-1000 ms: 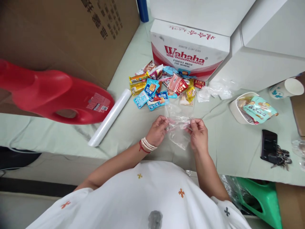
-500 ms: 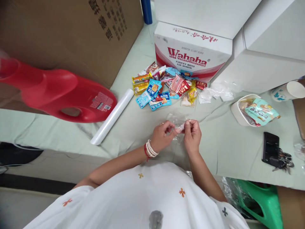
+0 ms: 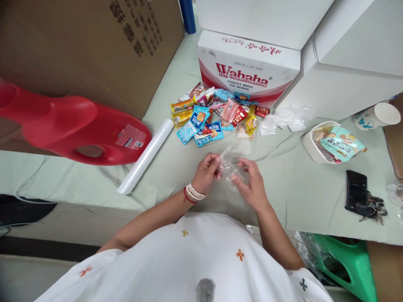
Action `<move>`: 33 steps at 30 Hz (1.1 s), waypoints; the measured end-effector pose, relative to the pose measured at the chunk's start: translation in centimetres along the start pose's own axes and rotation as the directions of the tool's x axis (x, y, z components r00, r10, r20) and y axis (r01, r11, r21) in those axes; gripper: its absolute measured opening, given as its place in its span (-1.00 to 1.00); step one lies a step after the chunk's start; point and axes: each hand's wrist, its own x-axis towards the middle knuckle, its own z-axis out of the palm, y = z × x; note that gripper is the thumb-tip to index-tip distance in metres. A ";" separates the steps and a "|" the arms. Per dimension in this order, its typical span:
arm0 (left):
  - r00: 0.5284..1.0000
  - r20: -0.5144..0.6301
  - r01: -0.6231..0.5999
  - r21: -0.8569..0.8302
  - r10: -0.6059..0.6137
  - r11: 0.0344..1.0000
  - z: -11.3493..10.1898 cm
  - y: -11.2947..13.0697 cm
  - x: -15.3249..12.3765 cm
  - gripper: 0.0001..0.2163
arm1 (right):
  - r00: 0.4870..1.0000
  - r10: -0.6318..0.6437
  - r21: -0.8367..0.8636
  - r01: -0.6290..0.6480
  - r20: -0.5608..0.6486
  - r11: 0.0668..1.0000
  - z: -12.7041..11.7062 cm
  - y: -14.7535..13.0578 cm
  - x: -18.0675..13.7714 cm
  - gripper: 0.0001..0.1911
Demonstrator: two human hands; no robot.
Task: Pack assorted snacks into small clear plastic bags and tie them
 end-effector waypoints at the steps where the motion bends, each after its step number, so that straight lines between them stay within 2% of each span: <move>1: 0.999 -0.028 -0.036 0.000 0.036 0.999 -0.1 0.0 0.1 -0.61 | 0.995 -0.055 -0.109 0.065 0.087 0.992 -0.1 -0.1 -0.6 -0.64; 3: 0.992 -0.090 -0.087 -0.007 0.086 0.996 -0.3 0.0 0.3 -0.63 | 0.973 -0.092 -0.244 0.144 0.212 0.959 -0.3 -0.2 -1.9 -0.70; 4: 0.991 -0.108 -0.078 -0.036 0.074 0.996 -0.4 0.1 0.3 -0.64 | 0.961 -0.086 -0.252 0.155 0.263 0.955 -0.5 -0.3 -2.5 -0.69; 5: 0.994 -0.105 -0.039 -0.089 0.030 0.995 -0.6 0.2 0.3 -0.65 | 0.947 -0.064 -0.221 0.139 0.314 0.965 -0.8 -0.2 -2.9 -0.66; 7: 0.994 -0.034 0.092 -0.228 -0.103 0.969 -1.0 0.4 0.2 -0.65 | 0.936 0.012 -0.088 0.021 0.353 0.996 -1.6 0.1 -3.1 -0.61; 8: 0.987 0.018 0.156 -0.283 -0.158 0.946 -1.2 0.5 0.1 -0.64 | 0.948 0.068 -0.018 -0.065 0.311 0.998 -2.1 0.4 -2.8 -0.60; 10: 0.972 0.102 0.232 -0.341 -0.210 0.911 -1.5 0.7 -0.2 -0.62 | 0.979 0.182 0.113 -0.191 0.086 0.975 -3.0 1.1 -1.2 -0.64; 12: 0.962 0.154 0.264 -0.348 -0.223 0.900 -1.7 0.8 -0.4 -0.60 | 0.962 0.254 0.243 -0.223 -0.104 0.944 -3.4 1.8 1.0 -0.56; 15: 0.963 0.164 0.258 -0.314 -0.215 0.914 -1.6 0.9 -0.7 -0.58 | 0.939 0.297 0.346 -0.224 -0.172 0.911 -2.9 1.8 3.9 -0.54; 17: 0.971 0.142 0.226 -0.263 -0.194 0.938 -1.4 1.0 -0.8 -0.56 | 0.943 0.259 0.298 -0.191 -0.207 0.935 -1.9 0.7 4.6 -0.61; 19: 0.979 0.119 0.187 -0.203 -0.166 0.961 -1.2 1.1 -0.9 -0.56 | 0.971 0.163 0.207 -0.125 -0.176 0.970 -0.4 -0.9 4.4 -0.66; 21: 0.988 0.090 0.141 -0.159 -0.128 0.977 -1.1 1.1 -1.0 -0.56 | 0.996 0.062 0.107 -0.054 -0.070 0.993 1.0 -2.4 3.7 -0.65; 24: 0.995 0.034 0.095 -0.137 -0.091 0.986 -1.0 1.0 -1.1 -0.57 | 0.999 -0.031 0.011 0.031 0.042 0.999 2.6 -3.2 3.0 -0.68; 27: 0.994 0.013 0.108 -0.132 -0.107 0.985 -1.1 0.9 -1.1 -0.59 | 0.998 0.024 0.072 -0.028 0.050 0.997 3.0 -2.4 2.9 -0.72; 30: 0.993 0.013 0.120 -0.145 -0.119 0.982 -1.4 0.9 -1.1 -0.59 | 0.994 0.095 0.149 -0.101 0.045 0.984 2.6 -1.5 2.9 -0.72; 33: 0.988 -0.031 0.142 -0.211 -0.152 0.967 -2.0 1.0 -0.7 -0.59 | 0.992 0.122 0.177 -0.122 0.013 0.977 1.8 -1.2 2.7 -0.75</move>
